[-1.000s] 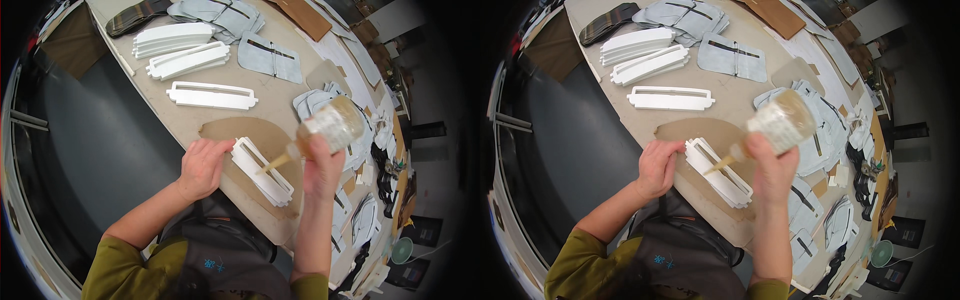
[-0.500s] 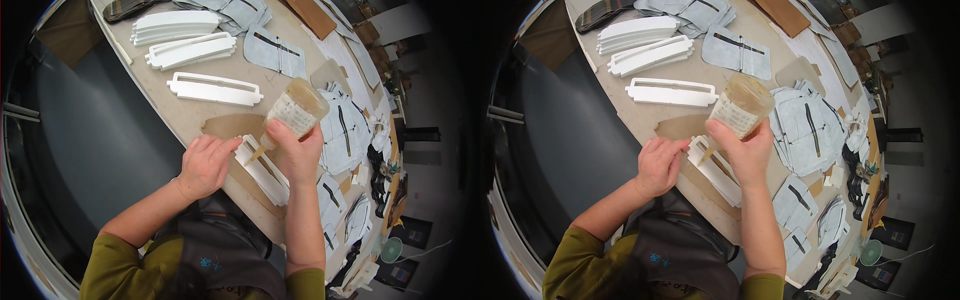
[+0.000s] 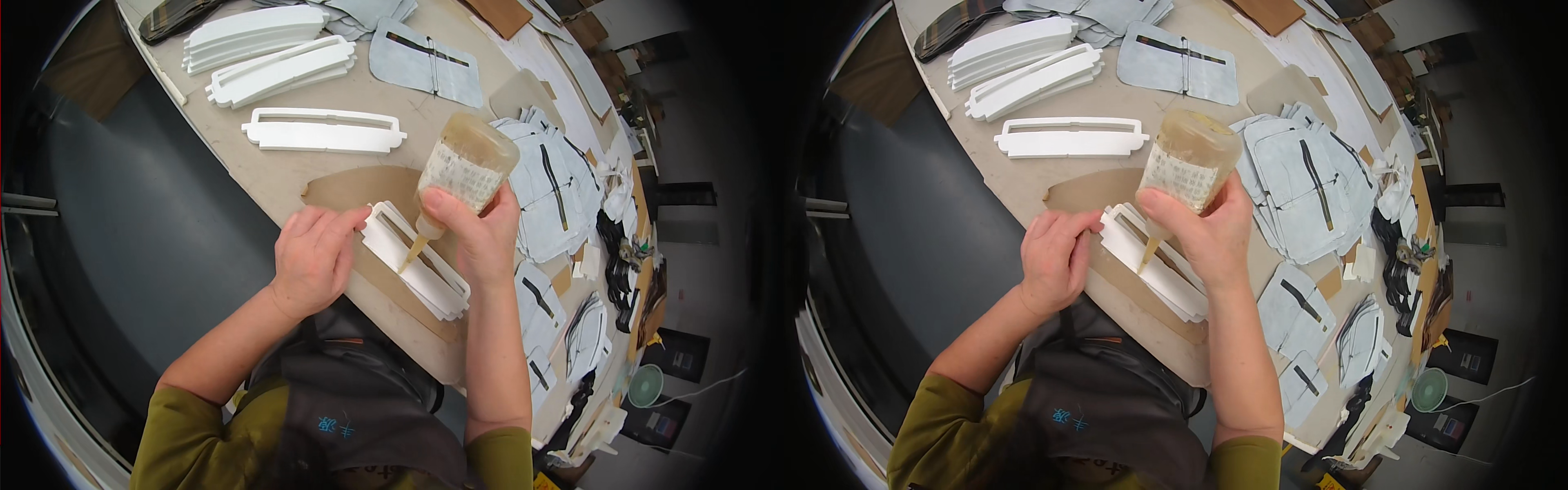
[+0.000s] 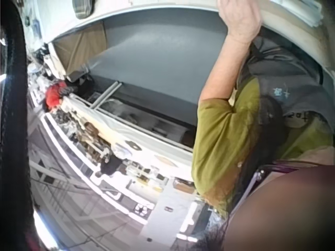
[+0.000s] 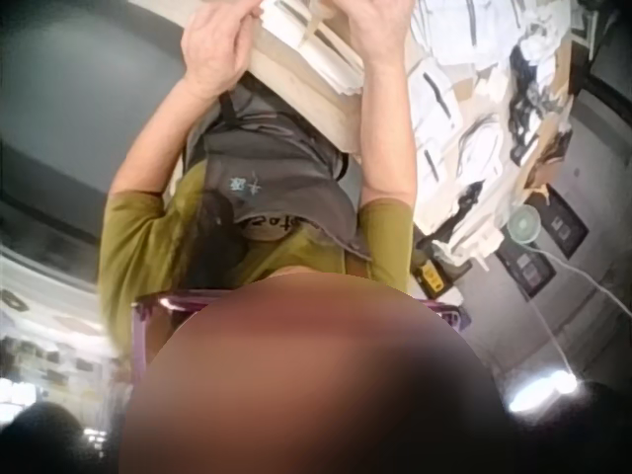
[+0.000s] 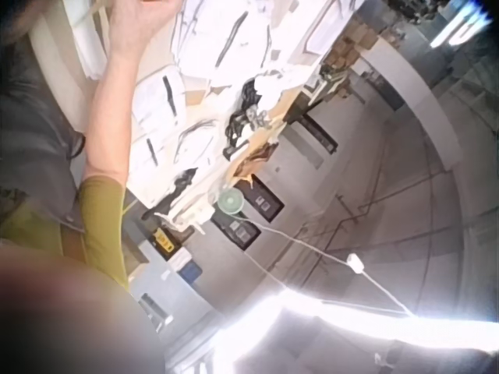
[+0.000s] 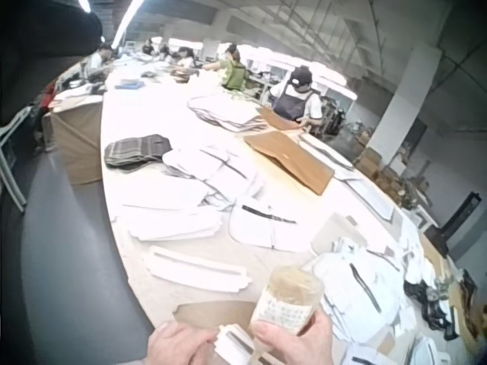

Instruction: The recorder is gluing and attaching zipper components to small fabric pouch pieces in a workshop environment.

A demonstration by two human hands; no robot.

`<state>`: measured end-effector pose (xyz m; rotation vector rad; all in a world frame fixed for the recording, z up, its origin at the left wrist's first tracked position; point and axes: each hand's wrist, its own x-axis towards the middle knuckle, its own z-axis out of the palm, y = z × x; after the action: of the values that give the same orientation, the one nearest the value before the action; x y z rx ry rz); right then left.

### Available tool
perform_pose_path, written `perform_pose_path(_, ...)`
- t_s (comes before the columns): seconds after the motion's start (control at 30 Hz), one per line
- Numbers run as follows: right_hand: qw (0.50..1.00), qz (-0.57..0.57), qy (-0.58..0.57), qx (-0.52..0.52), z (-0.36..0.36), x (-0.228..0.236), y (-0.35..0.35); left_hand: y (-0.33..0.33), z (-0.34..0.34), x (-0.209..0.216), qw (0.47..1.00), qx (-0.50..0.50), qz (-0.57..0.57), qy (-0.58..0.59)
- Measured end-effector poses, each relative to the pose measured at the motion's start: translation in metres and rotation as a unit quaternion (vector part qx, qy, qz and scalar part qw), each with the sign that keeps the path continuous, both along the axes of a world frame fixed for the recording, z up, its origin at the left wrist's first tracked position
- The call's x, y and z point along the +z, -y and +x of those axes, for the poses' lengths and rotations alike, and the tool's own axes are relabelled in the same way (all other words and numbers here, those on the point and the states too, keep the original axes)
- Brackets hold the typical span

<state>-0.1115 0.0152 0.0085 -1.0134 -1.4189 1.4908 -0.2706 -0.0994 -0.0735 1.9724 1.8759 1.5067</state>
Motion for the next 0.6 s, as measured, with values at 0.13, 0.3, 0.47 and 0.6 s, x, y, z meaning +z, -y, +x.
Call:
perform_pose_path(0.13,1.0,-0.011,0.021,0.002,0.013,-0.001,0.002,0.001,0.0,0.0,1.0,-0.004,-0.012,0.0)
perform_pose_path(0.3,0.999,-0.019,0.034,-0.001,0.032,-0.002,0.002,0.0,0.0,0.0,1.0,0.0,-0.001,-0.015)
perform_pose_path(0.47,0.999,-0.027,0.042,0.001,0.047,-0.001,0.004,-0.001,0.0,-0.002,1.0,0.002,-0.011,-0.021)
perform_pose_path(0.6,0.999,-0.032,0.044,-0.003,0.059,-0.003,0.005,-0.001,0.001,-0.002,1.0,0.002,-0.009,-0.021)
